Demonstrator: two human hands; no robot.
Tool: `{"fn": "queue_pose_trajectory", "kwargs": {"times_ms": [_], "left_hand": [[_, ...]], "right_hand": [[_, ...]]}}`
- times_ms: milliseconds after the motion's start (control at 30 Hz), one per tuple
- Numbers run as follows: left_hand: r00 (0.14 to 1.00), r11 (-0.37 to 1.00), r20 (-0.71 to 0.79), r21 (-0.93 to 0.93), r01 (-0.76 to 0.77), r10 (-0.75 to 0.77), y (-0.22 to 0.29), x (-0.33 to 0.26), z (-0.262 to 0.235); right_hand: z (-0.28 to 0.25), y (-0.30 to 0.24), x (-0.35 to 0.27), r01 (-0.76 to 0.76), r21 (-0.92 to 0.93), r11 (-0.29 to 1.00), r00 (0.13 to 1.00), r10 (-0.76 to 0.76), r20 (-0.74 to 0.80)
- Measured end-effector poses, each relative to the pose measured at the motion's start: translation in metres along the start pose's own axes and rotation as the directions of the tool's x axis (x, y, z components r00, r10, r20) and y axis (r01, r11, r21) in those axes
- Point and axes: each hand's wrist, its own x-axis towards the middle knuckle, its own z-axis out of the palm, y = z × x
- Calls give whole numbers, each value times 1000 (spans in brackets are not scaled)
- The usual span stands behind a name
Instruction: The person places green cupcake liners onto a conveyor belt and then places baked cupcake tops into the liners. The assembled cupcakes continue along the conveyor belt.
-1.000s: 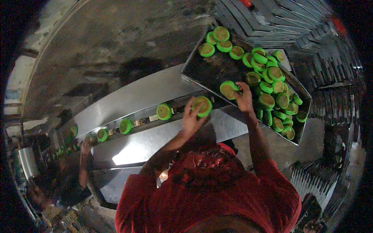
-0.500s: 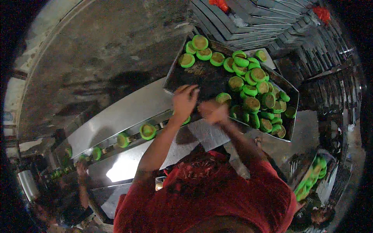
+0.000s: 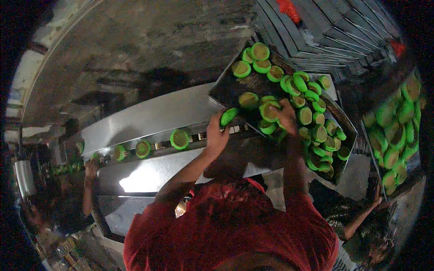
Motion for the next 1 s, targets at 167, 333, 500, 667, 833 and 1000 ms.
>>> {"fn": "queue_pose_trajectory", "kwargs": {"times_ms": [167, 333, 500, 667, 833, 1000], "left_hand": [[925, 749, 353, 573, -332, 139, -68, -56, 6], [991, 986, -53, 109, 125, -120, -63, 14, 49], [886, 945, 462, 309, -112, -46, -48, 151, 134], [628, 597, 754, 418, -684, 191, -71, 171, 173], [709, 426, 702, 621, -658, 73, -34, 166, 160], [963, 944, 182, 229, -237, 198, -20, 88, 144]], "right_hand": [[7, -14, 29, 98, 234, 967, 984, -129, 120], [0, -55, 0, 404, 485, 776, 913, -373, -163], [115, -20, -81, 510, 8, 860, 859, -510, 42], [103, -14, -110, 741, 134, 659, 595, -735, 324], [44, 56, -29, 754, 57, 655, 657, -748, -89], [33, 107, 16, 361, -56, 931, 919, -365, -148]]}}
